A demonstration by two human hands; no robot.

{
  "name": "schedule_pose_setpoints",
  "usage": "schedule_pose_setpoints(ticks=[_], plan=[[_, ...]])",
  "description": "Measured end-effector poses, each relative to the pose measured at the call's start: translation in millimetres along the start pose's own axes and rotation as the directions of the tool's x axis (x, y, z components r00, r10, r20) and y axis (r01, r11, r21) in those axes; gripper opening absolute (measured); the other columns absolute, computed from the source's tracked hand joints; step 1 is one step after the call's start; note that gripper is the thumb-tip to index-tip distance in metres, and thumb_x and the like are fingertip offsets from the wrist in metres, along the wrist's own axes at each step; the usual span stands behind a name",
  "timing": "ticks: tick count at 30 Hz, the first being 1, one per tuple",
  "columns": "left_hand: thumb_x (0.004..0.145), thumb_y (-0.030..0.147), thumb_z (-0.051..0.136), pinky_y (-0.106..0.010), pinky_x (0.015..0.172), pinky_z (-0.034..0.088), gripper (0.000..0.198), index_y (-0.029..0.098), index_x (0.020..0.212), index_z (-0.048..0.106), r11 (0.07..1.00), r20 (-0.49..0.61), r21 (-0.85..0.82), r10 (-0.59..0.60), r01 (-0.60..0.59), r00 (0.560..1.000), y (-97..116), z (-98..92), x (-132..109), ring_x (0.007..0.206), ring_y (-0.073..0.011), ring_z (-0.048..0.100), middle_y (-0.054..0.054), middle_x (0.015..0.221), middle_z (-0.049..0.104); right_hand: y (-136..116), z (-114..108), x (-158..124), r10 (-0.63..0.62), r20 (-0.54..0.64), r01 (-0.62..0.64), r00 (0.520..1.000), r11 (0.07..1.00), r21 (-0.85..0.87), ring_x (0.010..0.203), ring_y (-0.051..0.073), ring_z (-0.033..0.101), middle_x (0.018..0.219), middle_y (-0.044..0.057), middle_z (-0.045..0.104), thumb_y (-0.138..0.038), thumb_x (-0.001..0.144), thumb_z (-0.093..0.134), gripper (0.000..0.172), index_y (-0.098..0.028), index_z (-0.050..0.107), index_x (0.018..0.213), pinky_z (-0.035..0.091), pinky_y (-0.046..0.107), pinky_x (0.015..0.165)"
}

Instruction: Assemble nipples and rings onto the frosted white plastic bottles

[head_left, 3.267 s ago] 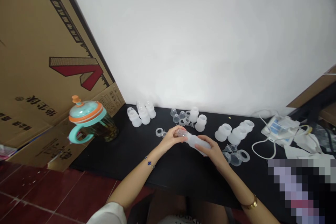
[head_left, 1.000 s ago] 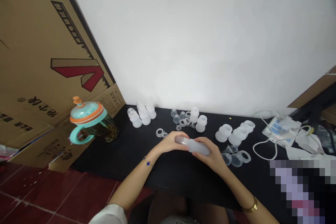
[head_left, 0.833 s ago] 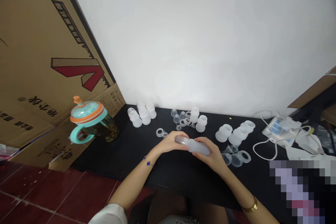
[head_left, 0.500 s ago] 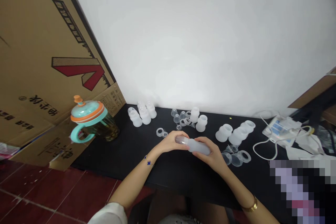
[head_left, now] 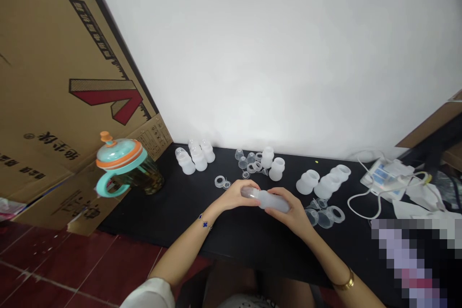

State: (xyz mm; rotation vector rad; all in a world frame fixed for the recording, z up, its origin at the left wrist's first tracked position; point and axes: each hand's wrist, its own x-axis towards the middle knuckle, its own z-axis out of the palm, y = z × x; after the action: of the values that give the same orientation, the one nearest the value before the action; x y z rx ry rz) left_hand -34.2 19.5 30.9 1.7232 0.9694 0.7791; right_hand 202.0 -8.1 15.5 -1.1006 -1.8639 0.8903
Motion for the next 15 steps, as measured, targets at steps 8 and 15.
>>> schedule_pose_setpoints(ticks=[8,15], plan=[[0.071,0.041,0.081,-0.026,0.072,0.044,0.039,0.017,0.100,0.072,1.000,-0.010,0.008,0.025,-0.025,1.000,-0.3,0.2,-0.1,0.081,-0.0181,0.061,-0.003,0.091,0.069,0.5,-0.1,-0.5,0.008,0.009,-0.008,1.000,1.000,0.021,0.104,0.027,0.065,0.112,0.005,0.069,-0.041,0.079,0.077,0.036,-0.026,0.066,0.110,0.052,0.038,0.090],[0.071,0.040,0.081,-0.026,0.073,0.045,0.039,0.016,0.100,0.072,1.000,-0.008,-0.009,0.027,-0.027,1.000,0.1,0.4,-0.7,0.083,-0.0188,0.061,-0.004,0.093,0.068,-1.8,0.0,-0.4,0.023,0.014,-0.023,1.000,1.000,0.012,0.103,0.028,0.065,0.112,0.005,0.069,-0.041,0.079,0.076,0.036,-0.025,0.067,0.109,0.052,0.038,0.090]])
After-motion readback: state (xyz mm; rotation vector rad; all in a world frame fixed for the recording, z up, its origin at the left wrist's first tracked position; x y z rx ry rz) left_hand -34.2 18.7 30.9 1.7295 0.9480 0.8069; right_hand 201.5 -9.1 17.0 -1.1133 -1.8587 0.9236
